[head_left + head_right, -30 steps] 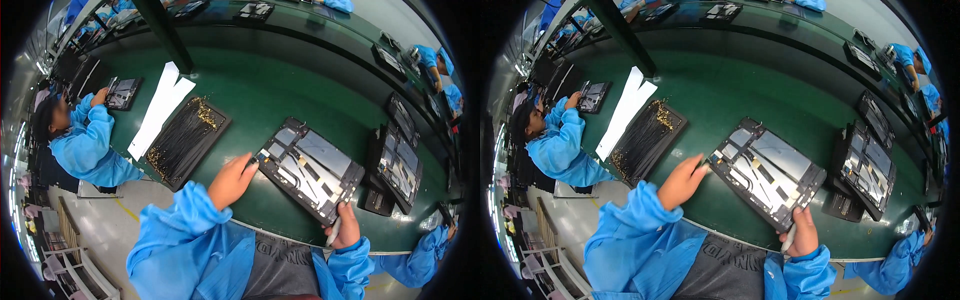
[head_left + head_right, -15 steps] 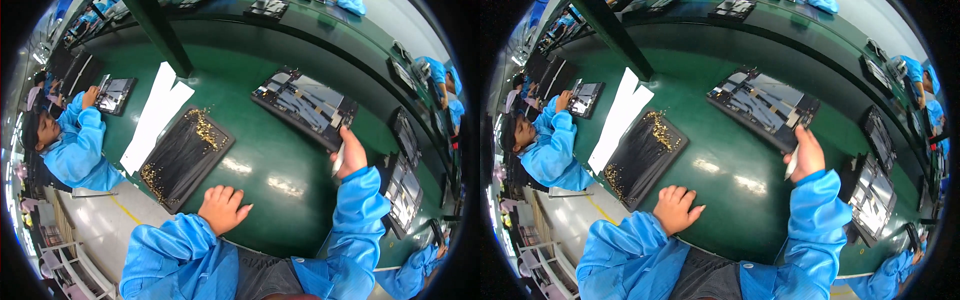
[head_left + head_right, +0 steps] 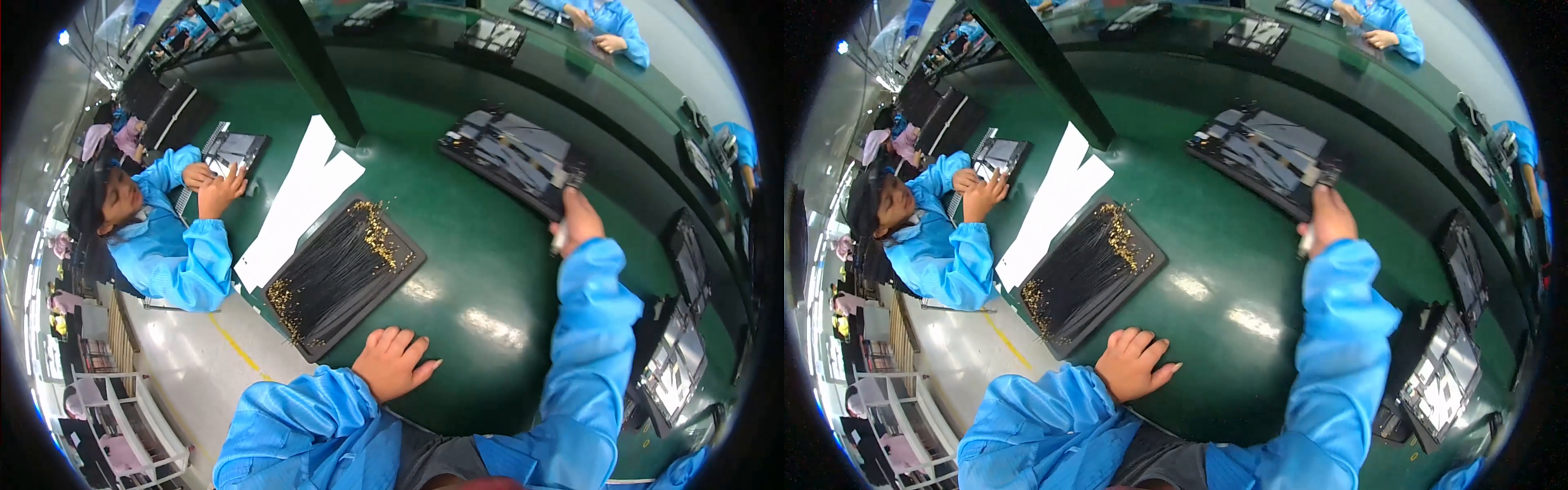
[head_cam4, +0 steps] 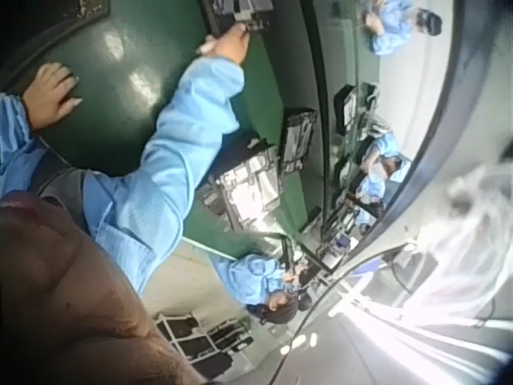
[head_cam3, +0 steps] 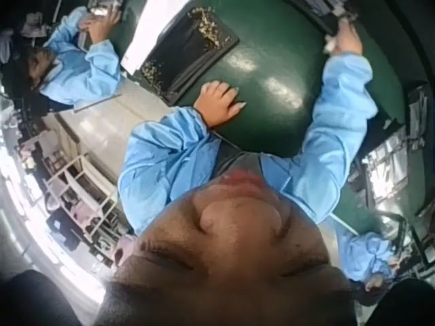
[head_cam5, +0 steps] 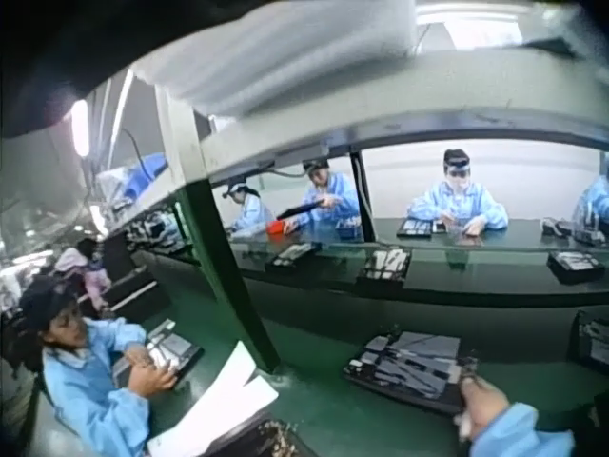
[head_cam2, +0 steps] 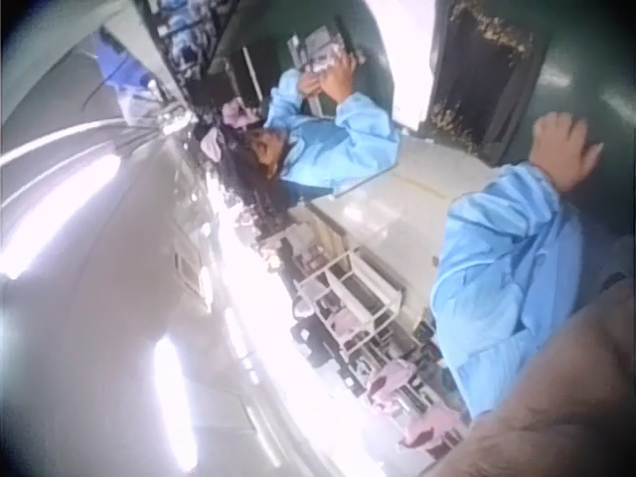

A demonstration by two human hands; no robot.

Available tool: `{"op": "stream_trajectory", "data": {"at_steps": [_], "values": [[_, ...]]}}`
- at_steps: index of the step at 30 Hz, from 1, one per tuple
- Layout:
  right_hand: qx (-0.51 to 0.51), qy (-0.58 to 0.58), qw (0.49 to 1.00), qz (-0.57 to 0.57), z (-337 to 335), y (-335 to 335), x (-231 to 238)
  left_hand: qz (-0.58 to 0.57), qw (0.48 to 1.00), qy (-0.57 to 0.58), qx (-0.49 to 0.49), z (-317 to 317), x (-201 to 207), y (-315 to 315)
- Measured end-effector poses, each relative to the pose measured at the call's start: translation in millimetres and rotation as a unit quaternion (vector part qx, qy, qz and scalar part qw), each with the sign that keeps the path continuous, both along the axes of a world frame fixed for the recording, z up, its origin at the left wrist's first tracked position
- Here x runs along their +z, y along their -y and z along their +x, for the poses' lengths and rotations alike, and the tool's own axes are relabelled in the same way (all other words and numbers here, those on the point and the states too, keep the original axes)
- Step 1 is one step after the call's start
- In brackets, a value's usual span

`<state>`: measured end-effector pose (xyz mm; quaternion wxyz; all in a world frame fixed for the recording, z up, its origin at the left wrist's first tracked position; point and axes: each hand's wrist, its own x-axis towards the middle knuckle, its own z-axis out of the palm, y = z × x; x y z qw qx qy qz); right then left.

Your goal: The person assembles internal components into a tablet chassis, attaching a ribbon cable and a battery using a glue applicator and tweezers.

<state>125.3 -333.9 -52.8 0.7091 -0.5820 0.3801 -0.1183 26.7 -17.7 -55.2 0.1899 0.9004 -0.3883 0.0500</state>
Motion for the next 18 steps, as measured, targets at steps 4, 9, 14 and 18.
{"op": "stream_trajectory", "data": {"at_steps": [4,9,14,18], "values": [[-0.142,0.159,0.976,0.04,-30.6,-8.3,-43.7,-0.012,1.0,0.005,0.016,-7.1,2.1,-1.1],[-0.071,0.103,0.991,0.048,-150.9,-52.7,-25.1,-0.035,0.998,0.045,0.011,-14.7,-3.3,-5.6],[-0.036,0.104,0.986,0.126,-221.5,-79.1,-17.3,-0.027,0.997,0.063,0.02,-16.7,-5.8,-2.0],[0.023,0.091,0.974,0.204,-261.4,-71.9,0.7,0.001,0.997,0.072,0.038,-19.9,-3.3,0.8]]}}
